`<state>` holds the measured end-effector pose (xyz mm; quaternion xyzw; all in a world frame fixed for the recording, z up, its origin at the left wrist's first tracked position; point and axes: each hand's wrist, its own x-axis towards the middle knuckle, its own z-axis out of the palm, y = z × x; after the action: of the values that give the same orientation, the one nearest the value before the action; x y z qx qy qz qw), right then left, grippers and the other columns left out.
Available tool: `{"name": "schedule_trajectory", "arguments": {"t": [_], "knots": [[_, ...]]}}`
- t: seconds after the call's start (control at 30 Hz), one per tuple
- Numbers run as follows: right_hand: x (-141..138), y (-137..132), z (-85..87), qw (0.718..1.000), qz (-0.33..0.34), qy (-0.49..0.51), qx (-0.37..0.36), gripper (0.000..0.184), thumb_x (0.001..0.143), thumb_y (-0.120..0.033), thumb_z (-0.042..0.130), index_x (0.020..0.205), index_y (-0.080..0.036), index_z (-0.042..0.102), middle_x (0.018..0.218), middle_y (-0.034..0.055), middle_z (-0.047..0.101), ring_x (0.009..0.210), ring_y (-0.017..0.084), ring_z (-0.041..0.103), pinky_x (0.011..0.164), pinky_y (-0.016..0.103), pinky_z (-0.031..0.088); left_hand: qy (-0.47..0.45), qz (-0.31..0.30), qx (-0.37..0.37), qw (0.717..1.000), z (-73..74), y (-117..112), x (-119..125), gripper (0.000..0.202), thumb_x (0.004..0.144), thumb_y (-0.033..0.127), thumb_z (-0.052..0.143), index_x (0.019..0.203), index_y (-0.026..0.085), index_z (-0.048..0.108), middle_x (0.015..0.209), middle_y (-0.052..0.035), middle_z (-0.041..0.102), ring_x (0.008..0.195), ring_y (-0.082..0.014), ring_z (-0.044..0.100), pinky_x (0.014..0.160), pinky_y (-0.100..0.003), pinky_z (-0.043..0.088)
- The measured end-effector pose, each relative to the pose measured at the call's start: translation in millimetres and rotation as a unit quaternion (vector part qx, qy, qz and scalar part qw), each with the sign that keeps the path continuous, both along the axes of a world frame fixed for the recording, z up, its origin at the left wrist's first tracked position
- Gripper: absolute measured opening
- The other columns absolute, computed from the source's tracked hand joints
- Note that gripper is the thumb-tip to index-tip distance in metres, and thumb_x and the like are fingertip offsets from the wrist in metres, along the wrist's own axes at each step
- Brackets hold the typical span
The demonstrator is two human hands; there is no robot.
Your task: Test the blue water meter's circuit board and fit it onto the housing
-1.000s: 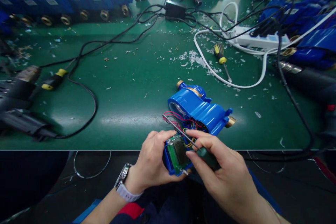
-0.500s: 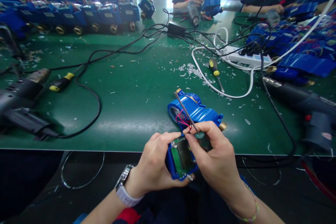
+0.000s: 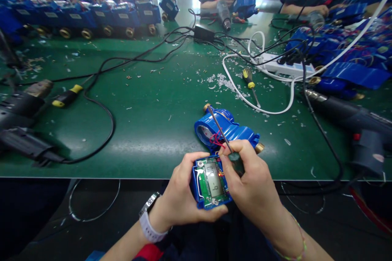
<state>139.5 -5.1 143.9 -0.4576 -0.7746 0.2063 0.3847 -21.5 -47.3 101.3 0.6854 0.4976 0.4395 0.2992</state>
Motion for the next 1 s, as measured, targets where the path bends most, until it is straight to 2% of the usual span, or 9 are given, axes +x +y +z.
{"name": "schedule_trajectory", "arguments": {"t": [0.2,0.37,0.6,0.7,0.8,0.9,1.0], "knots": [[6,3,1.2,0.999,0.041,-0.028,-0.019,0.014,0.092,-0.01,0.049,0.101,-0.021,0.051,0.09,0.0007,0.062,0.08,0.017,0.064,0.072,0.026,0.046,0.039,-0.023,0.002,0.999,0.1,0,0,0.074,0.069,0.05,0.079,0.126,0.023,0.041,0.108,-0.0078,0.064,0.093,-0.0257,0.072,0.083,-0.039,0.062],[10,4,7.1,0.993,0.084,-0.066,-0.043,0.018,0.09,-0.008,0.046,0.102,-0.021,0.05,0.091,0.0005,0.062,0.075,0.017,0.063,0.064,0.026,0.044,0.064,-0.025,0.004,0.998,-1.1,-2,1,0.081,0.065,0.048,0.083,0.128,0.023,0.039,0.109,-0.0083,0.064,0.095,-0.0275,0.072,0.083,-0.041,0.062],[15,11,13.0,0.985,0.131,-0.086,-0.077,0.02,0.093,-0.008,0.042,0.106,-0.019,0.051,0.094,0.0023,0.062,0.076,0.018,0.063,0.066,0.028,0.044,0.063,-0.03,0.012,0.997,0.0,0,0,0.08,0.063,0.046,0.084,0.127,0.023,0.041,0.11,-0.0082,0.065,0.094,-0.0271,0.072,0.084,-0.041,0.062],[14,10,10.7,0.987,0.118,-0.058,-0.09,0.017,0.094,-0.01,0.043,0.106,-0.02,0.051,0.092,0.0017,0.062,0.076,0.017,0.062,0.066,0.027,0.045,0.031,-0.03,0.012,0.999,0.7,1,-1,0.076,0.066,0.049,0.081,0.127,0.024,0.042,0.109,-0.007,0.065,0.093,-0.0253,0.072,0.083,-0.038,0.061],[12,6,7.7,0.991,0.073,-0.015,-0.111,0.013,0.094,-0.012,0.047,0.103,-0.02,0.051,0.09,0.0008,0.061,0.074,0.015,0.061,0.065,0.023,0.047,-0.016,-0.026,-0.002,1.0,-0.5,0,0,0.074,0.069,0.053,0.078,0.128,0.025,0.043,0.108,-0.0063,0.065,0.092,-0.0242,0.073,0.08,-0.036,0.061],[9,2,5.2,0.991,0.029,0.036,-0.127,0.009,0.095,-0.014,0.05,0.101,-0.021,0.052,0.087,-0.001,0.06,0.072,0.013,0.061,0.066,0.019,0.049,-0.071,-0.027,-0.03,0.997,-3.4,-1,2,0.073,0.07,0.057,0.076,0.128,0.027,0.044,0.108,-0.0054,0.065,0.09,-0.0238,0.072,0.078,-0.035,0.06],[6,-1,2.9,0.987,0.002,0.079,-0.139,0.006,0.097,-0.016,0.051,0.099,-0.022,0.051,0.083,-0.0027,0.06,0.068,0.011,0.061,0.06,0.015,0.051,-0.142,-0.046,-0.064,0.987,-6.6,-1,5,0.073,0.069,0.057,0.079,0.128,0.029,0.045,0.106,-0.0039,0.066,0.089,-0.023,0.072,0.078,-0.035,0.06]]}}
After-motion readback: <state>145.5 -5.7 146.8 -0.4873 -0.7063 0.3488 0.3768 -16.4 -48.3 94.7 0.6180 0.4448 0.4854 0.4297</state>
